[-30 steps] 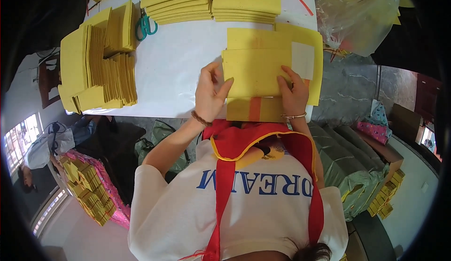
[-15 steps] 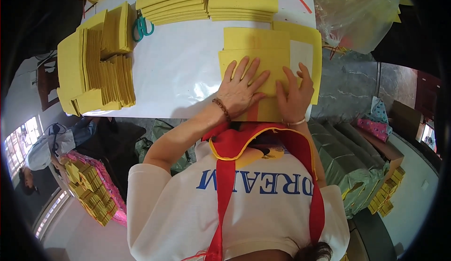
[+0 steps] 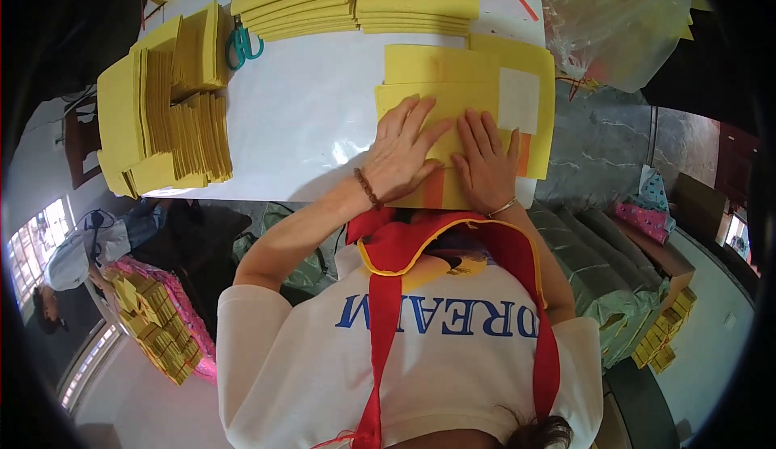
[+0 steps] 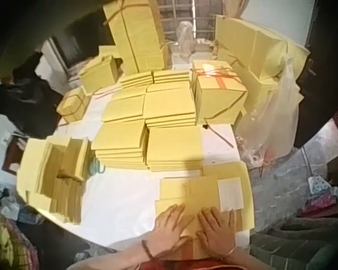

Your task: Folding and stacking sheets of yellow joss paper.

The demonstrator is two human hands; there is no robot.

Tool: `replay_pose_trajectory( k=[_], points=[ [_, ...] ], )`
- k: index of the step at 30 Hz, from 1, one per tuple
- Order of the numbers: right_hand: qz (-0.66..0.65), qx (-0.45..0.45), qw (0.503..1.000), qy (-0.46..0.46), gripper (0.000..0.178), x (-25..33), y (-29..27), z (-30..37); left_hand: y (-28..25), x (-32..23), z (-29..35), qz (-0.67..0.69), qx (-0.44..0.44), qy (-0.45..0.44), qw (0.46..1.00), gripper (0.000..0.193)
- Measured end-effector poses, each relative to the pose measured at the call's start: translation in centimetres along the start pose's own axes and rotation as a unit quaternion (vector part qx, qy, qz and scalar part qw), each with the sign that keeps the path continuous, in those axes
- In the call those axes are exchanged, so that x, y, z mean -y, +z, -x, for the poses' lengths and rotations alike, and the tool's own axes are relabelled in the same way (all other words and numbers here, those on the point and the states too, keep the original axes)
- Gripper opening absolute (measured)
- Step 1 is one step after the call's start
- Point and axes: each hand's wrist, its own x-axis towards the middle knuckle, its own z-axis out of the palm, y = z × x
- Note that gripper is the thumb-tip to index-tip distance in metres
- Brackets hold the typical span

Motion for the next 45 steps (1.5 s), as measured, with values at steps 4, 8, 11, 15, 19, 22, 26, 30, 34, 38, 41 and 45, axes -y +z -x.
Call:
replay_pose_trajectory(
  k=[4, 8, 11, 15, 19, 22, 26, 30, 34, 38, 41, 45],
  points=[
    [0.019, -0.002, 1.000, 0.005, 0.058, 0.1, 0.2, 0.1, -1.0, -1.2, 0.1, -0.061, 0.044, 0.021, 0.997, 0.050],
    [-0.107, 0.022, 0.994, 0.018, 0.054, -1.3, -0.7, -0.2, 0.4, -1.7, 0.0, -0.265, 0.030, 0.099, 0.959, 0.042],
    [-0.334, 0.045, 0.942, 0.013, 0.046, -2.9, -2.3, -0.3, 0.3, -1.9, -0.5, -0.301, 0.011, 0.117, 0.946, 0.042],
    [-0.508, -0.144, 0.833, 0.167, 0.038, -1.0, -3.8, 1.0, -1.2, -1.3, -1.5, -0.186, 0.038, 0.085, 0.978, 0.042],
    [-0.538, -0.203, 0.787, 0.224, 0.037, -1.4, -2.9, 1.6, -7.6, -0.6, -4.5, -0.056, 0.016, 0.026, 0.998, 0.040],
    [-0.532, -0.213, 0.782, 0.247, 0.035, -1.7, -1.6, 2.7, -11.9, 0.2, -8.5, -0.115, -0.101, 0.056, 0.987, 0.042],
    [-0.497, -0.183, 0.818, 0.224, 0.031, -1.4, -1.5, 1.8, -9.0, 5.5, -15.2, -0.234, -0.230, 0.157, 0.932, 0.036],
    [-0.447, -0.189, 0.857, 0.175, 0.024, -0.4, -1.5, 1.3, -4.4, 11.4, -16.0, -0.327, -0.165, 0.089, 0.926, 0.033],
    [-0.429, -0.188, 0.871, 0.150, 0.020, -0.3, -1.1, 1.1, -2.8, 12.5, -15.5, -0.372, -0.069, 0.072, 0.923, 0.037],
    [-0.431, -0.171, 0.874, 0.148, 0.019, -0.1, -0.8, 0.6, -2.8, 11.7, -15.1, -0.343, 0.013, 0.021, 0.939, 0.042],
    [-0.414, -0.166, 0.886, 0.130, 0.019, -0.1, -0.7, 0.4, -2.5, 11.3, -14.6, -0.359, 0.064, -0.005, 0.931, 0.053],
    [-0.426, -0.171, 0.877, 0.145, 0.019, 0.0, -0.4, 0.5, -2.1, 10.1, -14.3, -0.349, 0.106, -0.053, 0.930, 0.068]
  ],
)
